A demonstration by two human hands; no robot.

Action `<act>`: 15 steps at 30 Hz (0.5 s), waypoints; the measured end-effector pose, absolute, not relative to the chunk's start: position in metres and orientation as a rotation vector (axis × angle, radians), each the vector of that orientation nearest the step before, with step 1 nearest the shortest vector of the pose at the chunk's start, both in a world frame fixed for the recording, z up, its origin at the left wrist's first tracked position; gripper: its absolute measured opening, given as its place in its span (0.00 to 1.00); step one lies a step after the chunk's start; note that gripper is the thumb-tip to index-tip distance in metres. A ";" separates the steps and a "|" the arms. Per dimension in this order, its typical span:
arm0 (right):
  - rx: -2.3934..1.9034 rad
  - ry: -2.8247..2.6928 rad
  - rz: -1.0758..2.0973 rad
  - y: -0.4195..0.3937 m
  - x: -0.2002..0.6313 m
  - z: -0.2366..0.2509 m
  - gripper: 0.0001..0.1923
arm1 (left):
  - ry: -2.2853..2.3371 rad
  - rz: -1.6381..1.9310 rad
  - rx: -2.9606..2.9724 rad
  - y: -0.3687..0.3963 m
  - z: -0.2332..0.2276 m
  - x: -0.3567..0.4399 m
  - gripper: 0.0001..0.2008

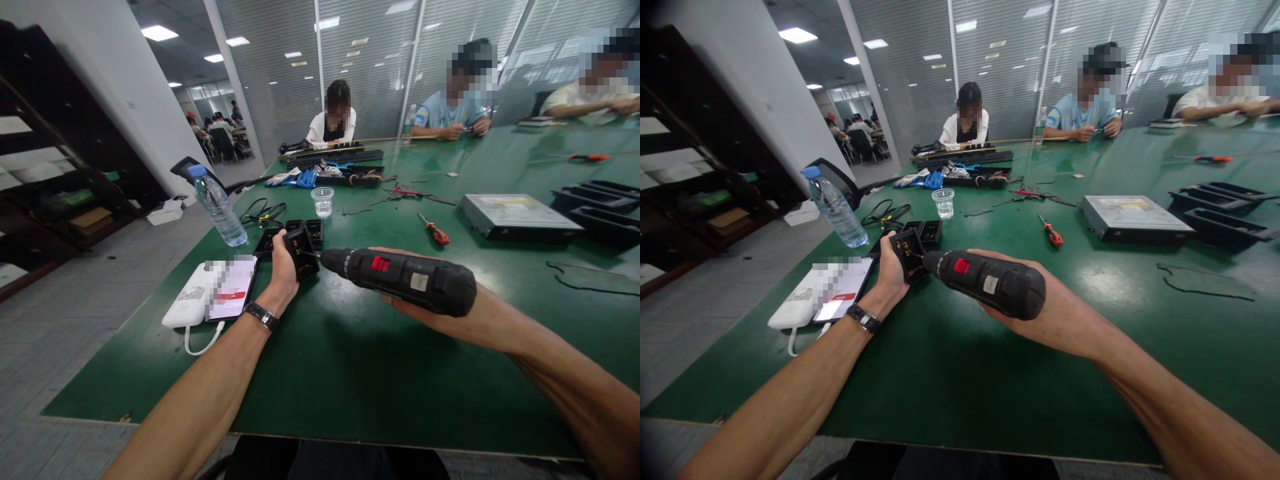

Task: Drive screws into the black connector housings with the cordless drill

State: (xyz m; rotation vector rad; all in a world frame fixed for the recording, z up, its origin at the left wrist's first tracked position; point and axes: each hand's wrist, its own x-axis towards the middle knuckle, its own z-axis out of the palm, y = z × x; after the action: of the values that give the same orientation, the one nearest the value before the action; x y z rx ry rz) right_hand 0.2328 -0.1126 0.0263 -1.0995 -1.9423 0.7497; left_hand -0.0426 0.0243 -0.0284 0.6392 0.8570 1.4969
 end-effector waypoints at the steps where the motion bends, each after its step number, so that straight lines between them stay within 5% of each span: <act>1: -1.097 -1.943 0.743 -0.113 0.232 0.027 0.36 | 0.861 1.497 0.639 0.024 -0.028 -0.042 0.22; 15: -1.075 -1.948 0.733 -0.114 0.228 0.031 0.35 | 0.857 1.500 0.652 0.024 -0.030 -0.043 0.23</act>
State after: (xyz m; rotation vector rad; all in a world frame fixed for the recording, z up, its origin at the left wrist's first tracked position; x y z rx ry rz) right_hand 0.2283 -0.1142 0.0309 -1.0752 -1.9481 0.7328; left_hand -0.0432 0.0240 -0.0298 0.6516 0.8572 1.4998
